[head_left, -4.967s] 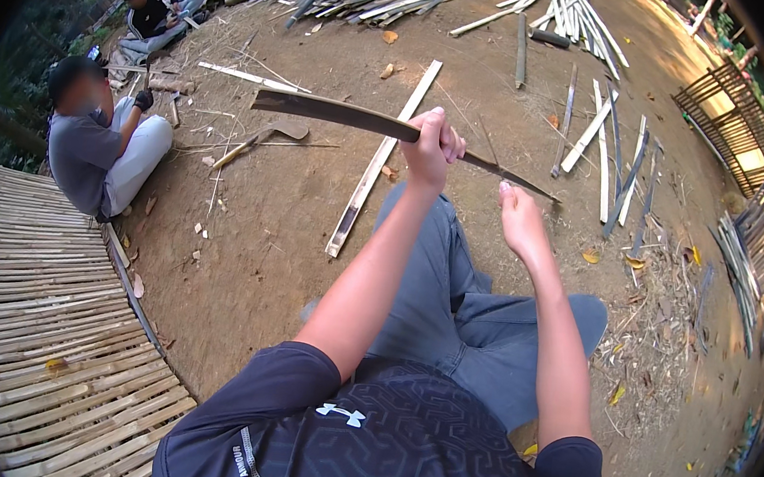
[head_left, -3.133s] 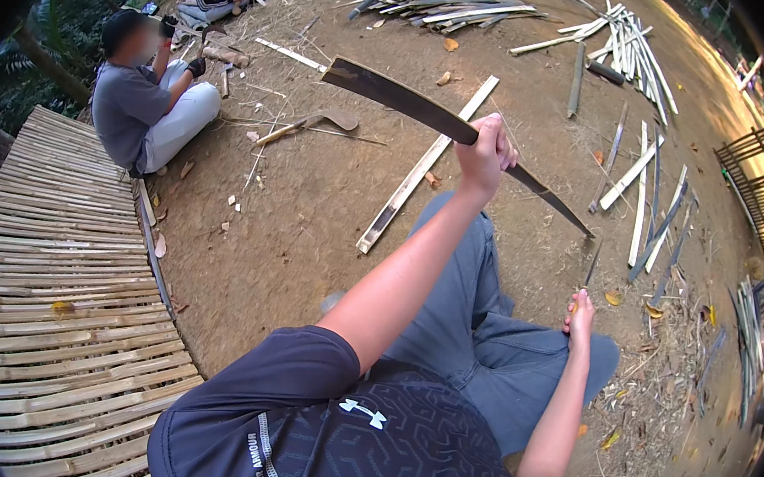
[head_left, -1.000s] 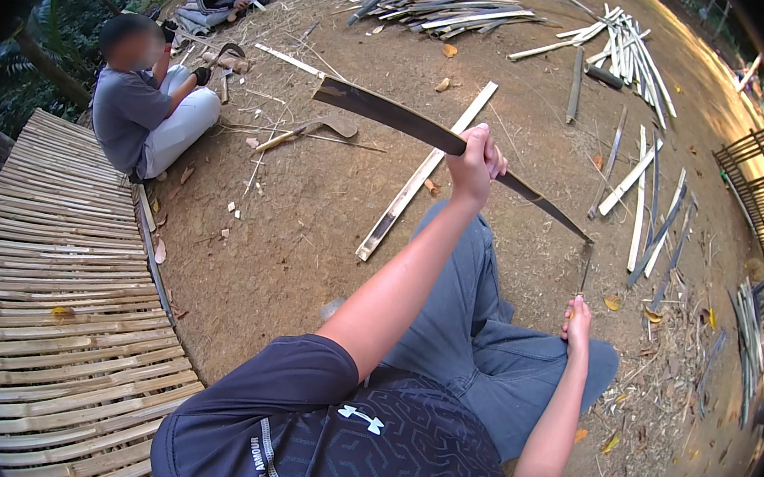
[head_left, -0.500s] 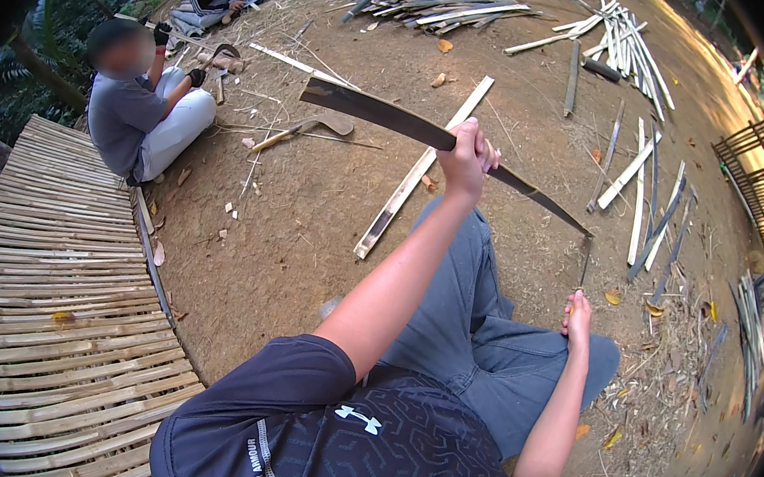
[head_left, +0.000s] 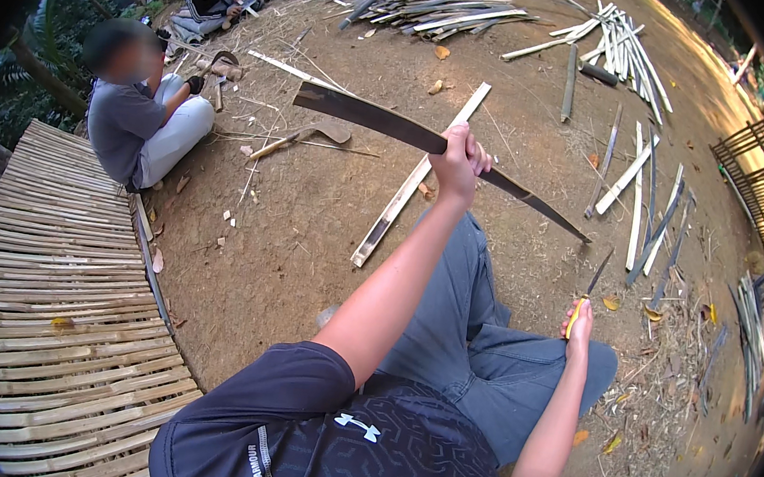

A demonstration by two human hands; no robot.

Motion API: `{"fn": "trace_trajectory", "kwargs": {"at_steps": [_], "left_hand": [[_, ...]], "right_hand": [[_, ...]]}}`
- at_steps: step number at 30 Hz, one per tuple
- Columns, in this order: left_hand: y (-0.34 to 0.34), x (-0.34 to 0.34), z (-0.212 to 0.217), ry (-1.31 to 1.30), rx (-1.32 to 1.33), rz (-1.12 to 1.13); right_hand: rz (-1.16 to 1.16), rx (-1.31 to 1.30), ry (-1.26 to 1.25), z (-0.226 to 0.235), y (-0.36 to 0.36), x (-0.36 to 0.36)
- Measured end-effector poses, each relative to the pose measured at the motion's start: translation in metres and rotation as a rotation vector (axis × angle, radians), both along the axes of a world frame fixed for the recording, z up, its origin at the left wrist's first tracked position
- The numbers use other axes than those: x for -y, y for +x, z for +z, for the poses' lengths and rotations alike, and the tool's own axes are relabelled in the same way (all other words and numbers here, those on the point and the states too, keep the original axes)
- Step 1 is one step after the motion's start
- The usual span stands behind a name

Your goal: The person scrapes a strip of bamboo with a knife, removing outer layers while holding the strip across their lap.

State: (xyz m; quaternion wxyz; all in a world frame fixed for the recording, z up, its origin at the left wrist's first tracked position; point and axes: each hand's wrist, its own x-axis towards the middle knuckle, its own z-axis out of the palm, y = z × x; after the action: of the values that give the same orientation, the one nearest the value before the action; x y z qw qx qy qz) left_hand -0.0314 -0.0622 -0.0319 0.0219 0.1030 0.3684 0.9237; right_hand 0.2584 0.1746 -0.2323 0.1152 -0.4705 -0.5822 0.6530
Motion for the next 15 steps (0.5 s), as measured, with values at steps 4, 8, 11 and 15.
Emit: {"fn": "trace_trajectory", "kwargs": {"at_steps": [4, 8, 11, 15], "left_hand": [[0.001, 0.0, 0.003, -0.004, 0.0, 0.009], [0.006, -0.001, 0.002, -0.022, -0.006, 0.004], [0.0, -0.015, 0.002, 0.031, -0.014, -0.031], [-0.015, 0.016, -0.019, -0.031, -0.034, -0.047]], "right_hand": [[-0.006, -0.017, -0.011, -0.003, 0.0, 0.0], [0.079, 0.109, 0.056, 0.007, -0.01, 0.009], [0.084, 0.018, 0.372, 0.011, -0.034, -0.009], [0.317, 0.055, 0.743, 0.081, -0.093, 0.055]]}}
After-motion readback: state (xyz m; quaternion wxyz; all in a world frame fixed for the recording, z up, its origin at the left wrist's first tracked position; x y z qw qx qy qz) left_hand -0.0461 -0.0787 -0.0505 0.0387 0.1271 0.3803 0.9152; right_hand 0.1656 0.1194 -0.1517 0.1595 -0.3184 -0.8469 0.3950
